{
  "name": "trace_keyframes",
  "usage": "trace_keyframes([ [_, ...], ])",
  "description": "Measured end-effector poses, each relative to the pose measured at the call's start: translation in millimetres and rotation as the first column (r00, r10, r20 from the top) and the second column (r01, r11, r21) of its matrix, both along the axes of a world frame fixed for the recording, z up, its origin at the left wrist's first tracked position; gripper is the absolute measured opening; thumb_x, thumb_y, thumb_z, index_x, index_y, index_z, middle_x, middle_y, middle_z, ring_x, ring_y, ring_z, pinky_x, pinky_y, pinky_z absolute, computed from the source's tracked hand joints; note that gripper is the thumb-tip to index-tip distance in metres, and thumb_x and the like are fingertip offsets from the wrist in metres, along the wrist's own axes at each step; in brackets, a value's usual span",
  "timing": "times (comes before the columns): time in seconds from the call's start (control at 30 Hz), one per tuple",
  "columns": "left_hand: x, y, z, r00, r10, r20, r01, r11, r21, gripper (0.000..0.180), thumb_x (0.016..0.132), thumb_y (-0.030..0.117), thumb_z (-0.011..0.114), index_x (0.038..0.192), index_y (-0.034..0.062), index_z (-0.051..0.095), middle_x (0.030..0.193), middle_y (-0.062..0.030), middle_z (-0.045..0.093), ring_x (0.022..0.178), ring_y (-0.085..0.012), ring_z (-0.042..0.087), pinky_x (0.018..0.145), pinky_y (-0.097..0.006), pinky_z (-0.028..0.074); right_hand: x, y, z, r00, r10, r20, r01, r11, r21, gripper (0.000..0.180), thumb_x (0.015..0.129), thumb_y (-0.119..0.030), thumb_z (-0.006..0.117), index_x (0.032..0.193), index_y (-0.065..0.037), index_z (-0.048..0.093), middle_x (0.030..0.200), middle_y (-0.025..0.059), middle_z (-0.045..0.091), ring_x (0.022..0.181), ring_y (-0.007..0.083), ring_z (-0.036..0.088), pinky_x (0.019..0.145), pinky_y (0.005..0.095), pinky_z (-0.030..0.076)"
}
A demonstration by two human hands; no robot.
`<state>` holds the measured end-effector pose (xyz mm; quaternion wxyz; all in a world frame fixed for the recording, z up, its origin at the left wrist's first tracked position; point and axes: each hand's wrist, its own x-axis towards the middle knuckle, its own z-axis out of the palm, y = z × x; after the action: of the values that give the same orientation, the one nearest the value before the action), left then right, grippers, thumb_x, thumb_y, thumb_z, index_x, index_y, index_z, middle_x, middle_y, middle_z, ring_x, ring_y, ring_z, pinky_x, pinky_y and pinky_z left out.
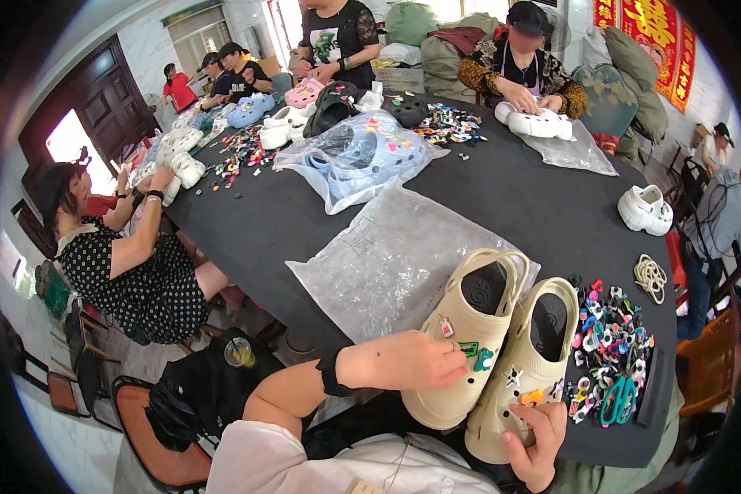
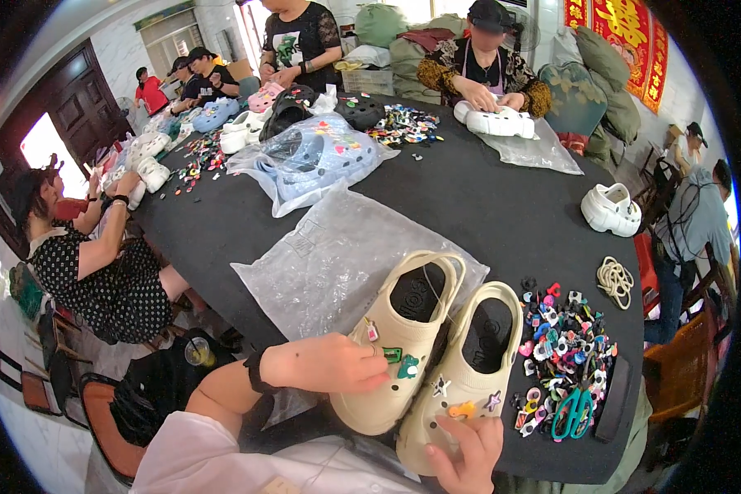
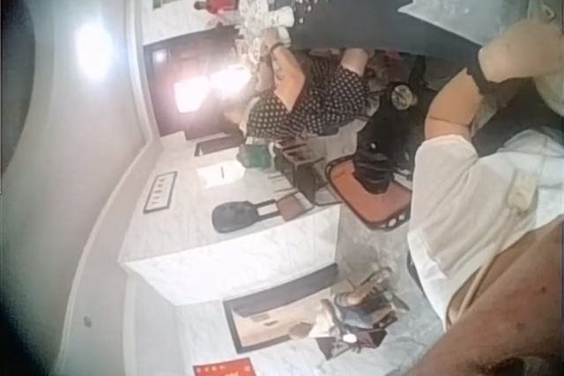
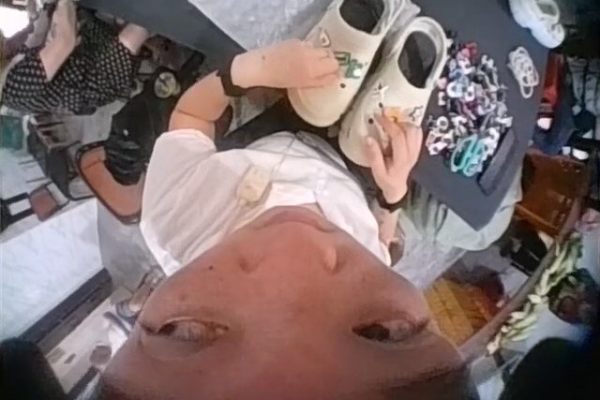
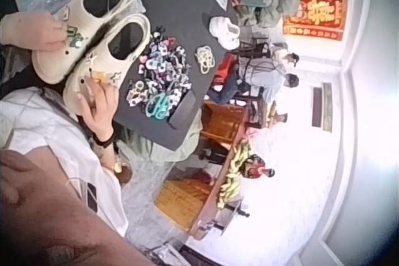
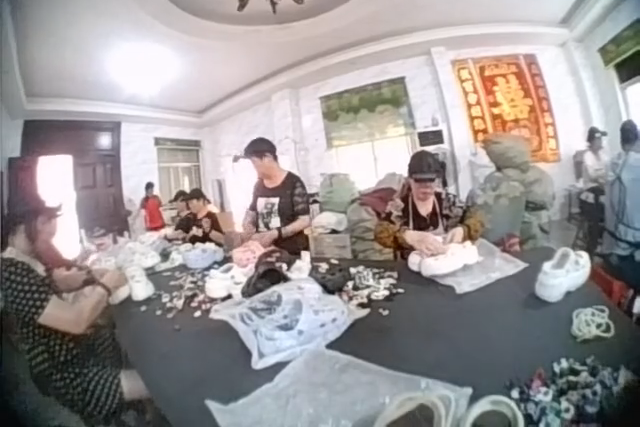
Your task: Removing rubber clogs from plastic bags and attaching decorative charms through the holes in the upper part of the shoes.
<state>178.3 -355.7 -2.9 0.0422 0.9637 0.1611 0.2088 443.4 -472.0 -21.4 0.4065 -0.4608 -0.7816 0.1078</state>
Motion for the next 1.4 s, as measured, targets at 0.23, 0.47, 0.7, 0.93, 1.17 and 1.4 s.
trace_keyframes([
  [0.23, -8, 12, -10, 1.0, 0.009, 0.029, -0.002, 0.966, -0.259, 0.016, 0.091, 0.018, 0.06, 0.088, 0.0035, 0.054, 0.072, -0.0114, 0.059, 0.062, -0.0304, 0.062, 0.055, -0.038, 0.052, 2, -1, -12, 0.996, -0.076, -0.052, 0.074, 0.996, -0.041, 0.04, 0.068, -0.027, 0.077, 0.103, -0.008, 0.071, 0.079, 0.0067, 0.051, 0.073, 0.0258, 0.046, 0.067, 0.0366, 0.036],
  [0.47, -25, 16, -11, 0.949, 0.252, 0.188, 0.107, 0.305, -0.946, 0.025, 0.104, 0.02, 0.039, 0.097, 0.0035, 0.056, 0.066, -0.0027, 0.056, 0.051, -0.0068, 0.053, 0.047, -0.024, 0.04, 1, 3, -8, 0.995, -0.079, -0.061, 0.078, 0.997, -0.028, 0.038, 0.068, -0.028, 0.078, 0.101, -0.009, 0.073, 0.079, 0.0056, 0.051, 0.072, 0.024, 0.047, 0.067, 0.0349, 0.036],
  [0.7, -17, -23, -6, 0.932, 0.269, 0.242, -0.104, 0.839, -0.534, 0.011, 0.094, 0.014, 0.059, 0.09, 0.0037, 0.059, 0.072, -0.0084, 0.058, 0.058, -0.0206, 0.058, 0.052, -0.031, 0.047, 1, 2, -3, 0.997, -0.072, -0.036, 0.07, 0.996, -0.058, 0.039, 0.071, -0.028, 0.079, 0.104, -0.01, 0.071, 0.08, 0.0052, 0.053, 0.074, 0.0235, 0.048, 0.068, 0.0344, 0.038],
  [0.93, 31, -70, -1, 0.945, -0.082, 0.318, 0.16, 0.96, -0.23, 0.023, 0.081, 0.022, 0.075, 0.083, 0.008, 0.057, 0.073, -0.0022, 0.058, 0.061, -0.0181, 0.06, 0.05, -0.03, 0.046, -2, -13, 20, 0.981, 0.194, 0.025, -0.192, 0.98, -0.055, 0.049, 0.07, -0.039, 0.083, 0.105, -0.008, 0.069, 0.086, 0.0046, 0.06, 0.074, 0.0222, 0.056, 0.066, 0.0331, 0.043],
  [1.17, 45, -75, -10, 0.961, -0.133, 0.241, 0.199, 0.941, -0.274, 0.028, 0.081, 0.029, 0.073, 0.079, 0.0092, 0.054, 0.071, -0.0015, 0.055, 0.06, -0.0181, 0.058, 0.05, -0.03, 0.045, -3, -19, 13, 0.941, 0.333, -0.057, -0.336, 0.94, -0.06, 0.038, 0.071, -0.024, 0.084, 0.098, -0.005, 0.067, 0.084, 0.0053, 0.066, 0.068, 0.022, 0.061, 0.061, 0.031, 0.047],
  [1.4, 3, -56, -7, 0.924, 0.262, 0.279, -0.204, 0.954, -0.219, 0.038, 0.08, 0.035, 0.076, 0.072, 0.0094, 0.049, 0.061, -0.0041, 0.048, 0.053, -0.0212, 0.053, 0.048, -0.035, 0.041, 43, -26, -1, 0.805, -0.474, -0.357, 0.403, 0.878, -0.259, 0.02, 0.074, -0.004, 0.081, 0.088, -0.004, 0.066, 0.076, 0.0025, 0.063, 0.064, 0.0087, 0.054, 0.059, 0.0247, 0.042],
])
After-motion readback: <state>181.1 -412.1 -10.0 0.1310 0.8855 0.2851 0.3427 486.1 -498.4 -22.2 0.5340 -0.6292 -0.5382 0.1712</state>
